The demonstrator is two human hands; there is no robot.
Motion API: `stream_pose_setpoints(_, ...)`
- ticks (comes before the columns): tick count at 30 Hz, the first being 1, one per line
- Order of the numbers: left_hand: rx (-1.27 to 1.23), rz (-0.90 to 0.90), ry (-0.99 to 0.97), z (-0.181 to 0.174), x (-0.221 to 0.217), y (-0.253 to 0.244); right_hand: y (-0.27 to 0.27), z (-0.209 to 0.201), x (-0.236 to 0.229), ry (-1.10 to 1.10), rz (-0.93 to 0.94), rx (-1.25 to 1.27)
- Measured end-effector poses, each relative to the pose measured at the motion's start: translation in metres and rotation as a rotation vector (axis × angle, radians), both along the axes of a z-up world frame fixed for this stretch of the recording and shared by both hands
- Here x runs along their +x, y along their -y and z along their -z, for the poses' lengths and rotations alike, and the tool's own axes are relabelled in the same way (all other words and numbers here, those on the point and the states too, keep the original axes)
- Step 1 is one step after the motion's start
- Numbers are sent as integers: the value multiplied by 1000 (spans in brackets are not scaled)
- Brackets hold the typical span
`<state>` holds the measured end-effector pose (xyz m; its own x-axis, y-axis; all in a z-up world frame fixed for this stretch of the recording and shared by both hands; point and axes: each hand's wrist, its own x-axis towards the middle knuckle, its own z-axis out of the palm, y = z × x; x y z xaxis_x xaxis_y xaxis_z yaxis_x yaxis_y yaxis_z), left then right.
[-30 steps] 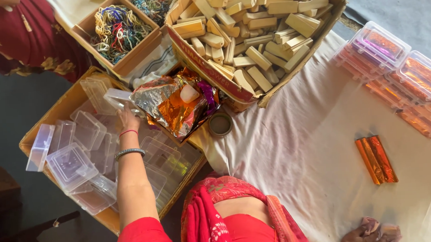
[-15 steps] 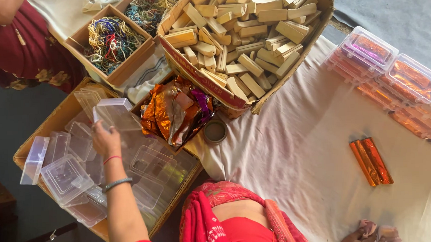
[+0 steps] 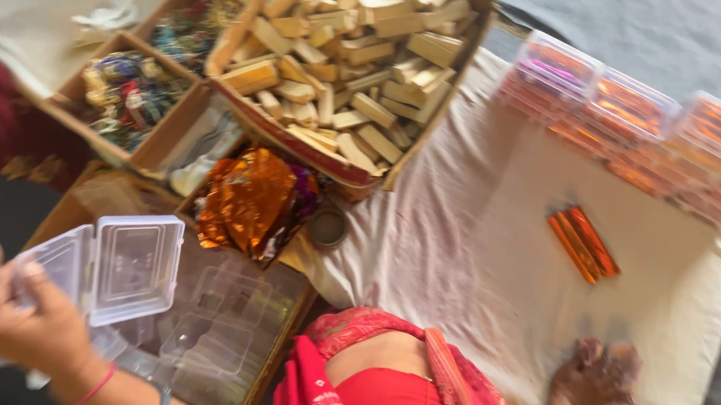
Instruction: The person wipes a small wooden block with a cloth, then wraps it in a sheet of shiny orange foil. They fold the foil tightly around the block and place the wrapped item into a clear plastic container. The person repeats this process with a second wooden block, placing it into the same container.
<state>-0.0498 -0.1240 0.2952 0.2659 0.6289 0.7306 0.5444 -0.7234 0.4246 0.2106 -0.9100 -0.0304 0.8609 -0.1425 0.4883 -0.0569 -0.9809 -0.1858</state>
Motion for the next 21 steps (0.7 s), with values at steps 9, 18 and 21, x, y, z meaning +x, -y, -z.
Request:
stream_pose_setpoints(9, -331, 675, 85, -80, 137, 111, -33, -17, 39, -39, 239, -73)
stream_pose_setpoints(18, -531, 1356, -151, 21, 360, 243, -30, -8, 41, 15, 245, -3)
stream_pose_setpoints(21, -545, 1451, -272, 85, 408, 290, -26, -3, 40, 9, 277, -58)
